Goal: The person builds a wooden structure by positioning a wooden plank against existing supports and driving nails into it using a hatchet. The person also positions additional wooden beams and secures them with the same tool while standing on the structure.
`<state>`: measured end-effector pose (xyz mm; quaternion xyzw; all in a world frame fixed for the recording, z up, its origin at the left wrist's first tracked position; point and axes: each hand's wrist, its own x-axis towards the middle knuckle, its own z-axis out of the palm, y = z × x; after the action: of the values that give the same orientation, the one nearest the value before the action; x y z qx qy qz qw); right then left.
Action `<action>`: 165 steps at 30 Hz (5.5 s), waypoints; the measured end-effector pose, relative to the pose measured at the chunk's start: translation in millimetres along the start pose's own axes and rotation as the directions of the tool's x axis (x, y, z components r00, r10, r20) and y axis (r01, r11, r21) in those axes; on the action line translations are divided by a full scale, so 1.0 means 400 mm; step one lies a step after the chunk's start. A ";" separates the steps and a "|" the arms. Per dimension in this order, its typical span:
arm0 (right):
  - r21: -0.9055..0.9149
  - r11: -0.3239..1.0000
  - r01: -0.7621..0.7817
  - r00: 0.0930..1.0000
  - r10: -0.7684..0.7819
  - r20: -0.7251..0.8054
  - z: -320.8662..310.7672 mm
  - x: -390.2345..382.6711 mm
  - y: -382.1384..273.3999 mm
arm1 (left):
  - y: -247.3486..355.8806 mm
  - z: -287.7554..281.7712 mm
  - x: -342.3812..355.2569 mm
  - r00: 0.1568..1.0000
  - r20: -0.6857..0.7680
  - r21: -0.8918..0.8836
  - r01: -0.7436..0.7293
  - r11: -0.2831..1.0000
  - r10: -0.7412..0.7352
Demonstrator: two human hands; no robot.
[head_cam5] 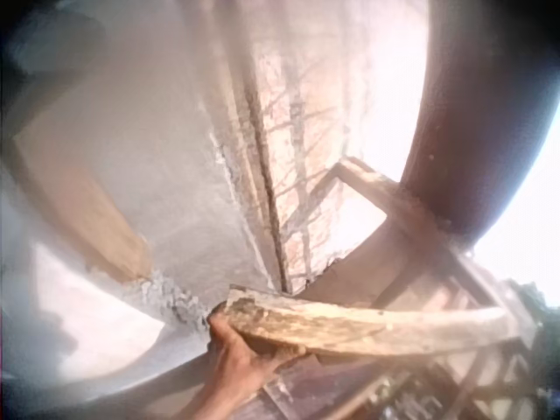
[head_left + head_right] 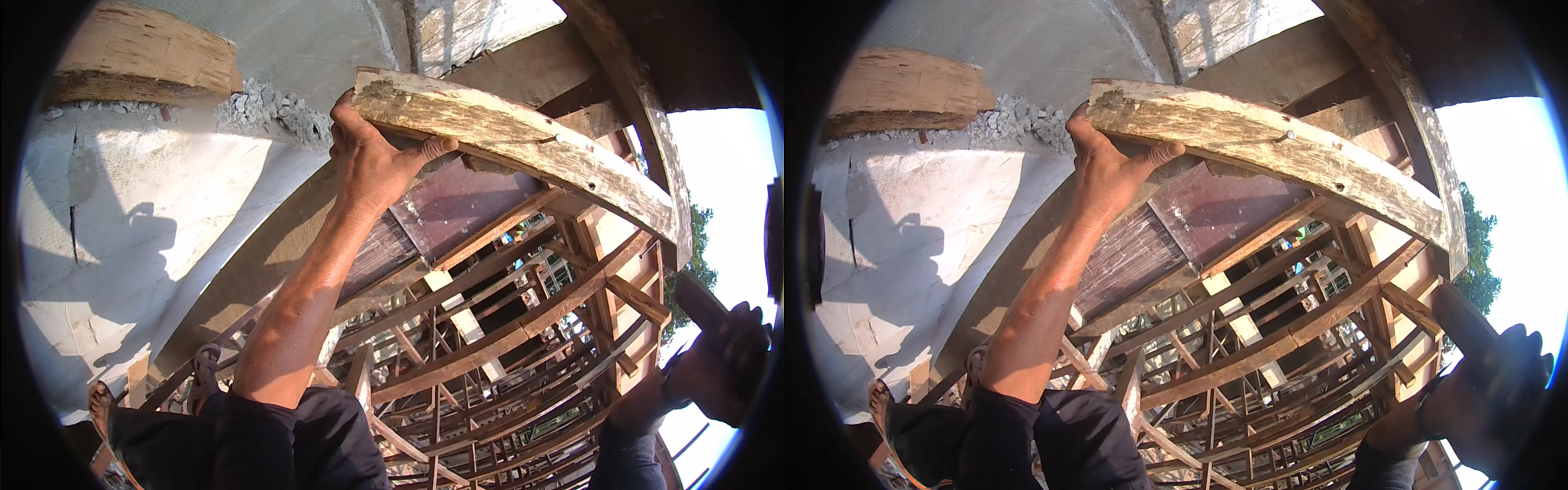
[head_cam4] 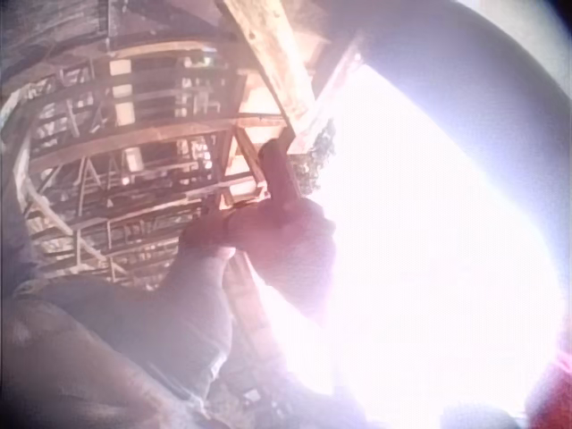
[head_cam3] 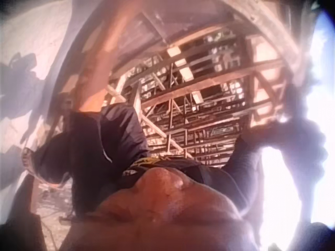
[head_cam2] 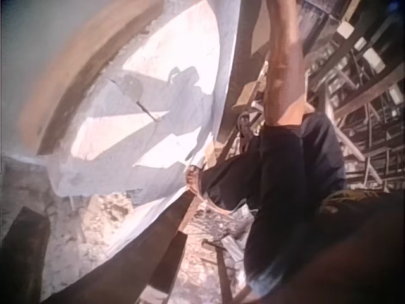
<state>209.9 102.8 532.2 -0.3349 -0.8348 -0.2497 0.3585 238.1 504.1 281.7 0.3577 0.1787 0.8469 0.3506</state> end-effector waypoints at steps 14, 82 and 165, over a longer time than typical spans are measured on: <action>-0.191 0.973 0.130 0.914 -0.192 -0.358 0.169 -0.039 0.093 | 0.001 -0.018 -0.007 0.999 0.024 0.031 0.021 0.999 -0.022; 0.471 0.348 -0.811 0.502 0.828 0.252 0.189 -0.642 0.182 | 0.176 -0.130 0.158 0.954 -0.215 0.310 0.269 0.912 -0.209; -0.094 0.995 -0.015 1.000 0.012 -0.026 0.011 -0.009 -0.034 | 0.001 -0.113 0.045 0.891 0.293 -0.356 0.437 0.826 -0.346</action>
<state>199.8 95.2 524.2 -0.3540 -0.8153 -0.2907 0.3543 195.9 514.5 259.6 0.3206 0.0264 0.7305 0.6024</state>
